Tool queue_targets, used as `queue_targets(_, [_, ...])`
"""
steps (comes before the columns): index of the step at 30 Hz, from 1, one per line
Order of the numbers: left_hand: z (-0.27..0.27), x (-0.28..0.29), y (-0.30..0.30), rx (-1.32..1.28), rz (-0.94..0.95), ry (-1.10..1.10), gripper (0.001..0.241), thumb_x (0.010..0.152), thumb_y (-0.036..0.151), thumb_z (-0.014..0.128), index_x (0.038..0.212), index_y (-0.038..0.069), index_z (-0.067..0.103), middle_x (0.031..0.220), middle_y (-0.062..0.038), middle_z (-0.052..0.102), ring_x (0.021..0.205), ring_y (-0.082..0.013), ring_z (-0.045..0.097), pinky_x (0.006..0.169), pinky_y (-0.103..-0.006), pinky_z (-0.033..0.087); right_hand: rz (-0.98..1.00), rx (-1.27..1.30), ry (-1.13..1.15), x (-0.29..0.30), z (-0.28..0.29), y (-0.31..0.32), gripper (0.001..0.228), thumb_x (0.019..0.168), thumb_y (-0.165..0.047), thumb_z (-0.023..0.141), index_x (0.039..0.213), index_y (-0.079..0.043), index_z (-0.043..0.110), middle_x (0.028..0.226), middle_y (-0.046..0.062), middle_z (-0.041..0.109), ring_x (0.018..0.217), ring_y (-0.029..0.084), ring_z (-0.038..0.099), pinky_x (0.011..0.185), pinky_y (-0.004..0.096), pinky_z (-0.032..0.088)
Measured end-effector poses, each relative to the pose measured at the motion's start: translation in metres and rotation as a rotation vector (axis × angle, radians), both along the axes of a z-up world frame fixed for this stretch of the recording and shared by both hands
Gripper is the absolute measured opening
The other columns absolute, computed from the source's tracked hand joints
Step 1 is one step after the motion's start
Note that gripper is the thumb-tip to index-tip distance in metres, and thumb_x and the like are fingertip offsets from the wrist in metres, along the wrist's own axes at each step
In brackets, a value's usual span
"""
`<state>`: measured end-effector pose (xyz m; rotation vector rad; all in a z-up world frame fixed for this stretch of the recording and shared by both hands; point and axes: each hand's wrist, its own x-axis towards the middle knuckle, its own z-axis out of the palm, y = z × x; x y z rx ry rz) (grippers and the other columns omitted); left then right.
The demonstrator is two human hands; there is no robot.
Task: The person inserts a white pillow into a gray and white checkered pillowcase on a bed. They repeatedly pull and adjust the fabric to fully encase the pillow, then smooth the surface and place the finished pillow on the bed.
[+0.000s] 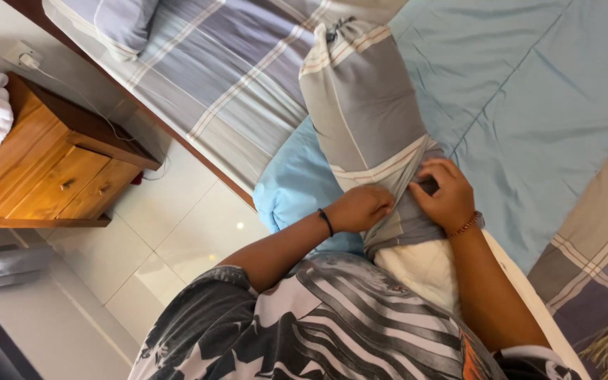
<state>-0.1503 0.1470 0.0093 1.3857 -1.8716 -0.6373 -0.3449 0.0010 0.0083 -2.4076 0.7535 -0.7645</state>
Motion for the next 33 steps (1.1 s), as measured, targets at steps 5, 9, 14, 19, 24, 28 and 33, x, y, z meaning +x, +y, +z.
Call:
queue_targets(5, [-0.002,0.004,0.005,0.006,-0.065,-0.019,0.01,0.095,0.016,0.061,0.093,0.006,0.063,0.094,-0.012,0.064,0.095,-0.0344,0.063,0.085,-0.0456,0.051,0.091,-0.316,0.018,0.045,0.052,-0.002,0.023,0.09,-0.019,0.071,0.11,-0.01,0.072,0.122,0.013,0.07,0.124,0.034,0.063,0.109,0.049,0.042])
queue_targets(9, [0.011,0.02,0.006,0.014,-0.001,-0.034,0.012,0.096,0.021,0.064,0.093,0.008,0.066,0.093,-0.011,0.065,0.094,-0.0314,0.065,0.085,-0.0433,0.052,0.117,-0.305,0.152,0.042,0.002,-0.015,0.006,0.098,-0.016,0.067,0.095,-0.01,0.068,0.102,0.01,0.068,0.109,0.031,0.063,0.104,0.048,0.042])
queue_targets(14, [0.037,0.093,-0.013,-0.345,0.455,-0.055,0.022,0.089,0.022,0.074,0.105,0.009,0.068,0.107,-0.009,0.064,0.102,-0.0311,0.061,0.088,-0.0441,0.05,0.004,-0.215,0.132,0.033,0.007,0.018,0.007,0.092,-0.016,0.062,0.089,-0.01,0.064,0.092,0.008,0.065,0.099,0.031,0.06,0.098,0.045,0.043])
queue_targets(19, [0.005,0.13,-0.039,-0.3,0.444,-0.263,0.011,0.09,0.019,0.072,0.098,0.012,0.068,0.101,-0.005,0.061,0.101,-0.0293,0.059,0.086,-0.0447,0.047,-0.037,-0.193,0.126,0.054,0.023,0.029,0.012,0.092,-0.02,0.062,0.088,-0.01,0.065,0.092,0.008,0.065,0.099,0.031,0.059,0.099,0.046,0.041])
queue_targets(24, [-0.029,0.122,-0.013,-0.109,0.161,-0.104,0.007,0.1,0.012,0.059,0.098,0.007,0.064,0.1,-0.01,0.059,0.098,-0.0325,0.057,0.088,-0.0459,0.048,-0.113,-0.189,0.236,0.054,0.01,0.025,0.013,0.095,-0.022,0.066,0.093,-0.01,0.069,0.096,0.007,0.065,0.103,0.03,0.059,0.103,0.045,0.04])
queue_targets(28, [-0.016,0.144,0.005,-0.012,-0.027,0.052,0.011,0.099,0.016,0.063,0.096,0.005,0.063,0.096,-0.012,0.058,0.097,-0.0345,0.056,0.086,-0.0467,0.047,-0.125,-0.156,0.261,0.071,0.019,0.035,0.013,0.093,-0.023,0.067,0.092,-0.01,0.07,0.098,0.007,0.066,0.104,0.029,0.059,0.103,0.045,0.04])
queue_targets(33, [0.05,0.176,-0.03,-0.217,0.125,-0.19,0.01,0.097,0.02,0.068,0.1,0.011,0.068,0.105,-0.008,0.064,0.1,-0.0294,0.059,0.087,-0.0435,0.046,-0.088,-0.119,0.196,0.087,0.048,0.048,0.013,0.089,-0.022,0.069,0.092,-0.009,0.069,0.109,0.01,0.068,0.11,0.031,0.061,0.101,0.044,0.044])
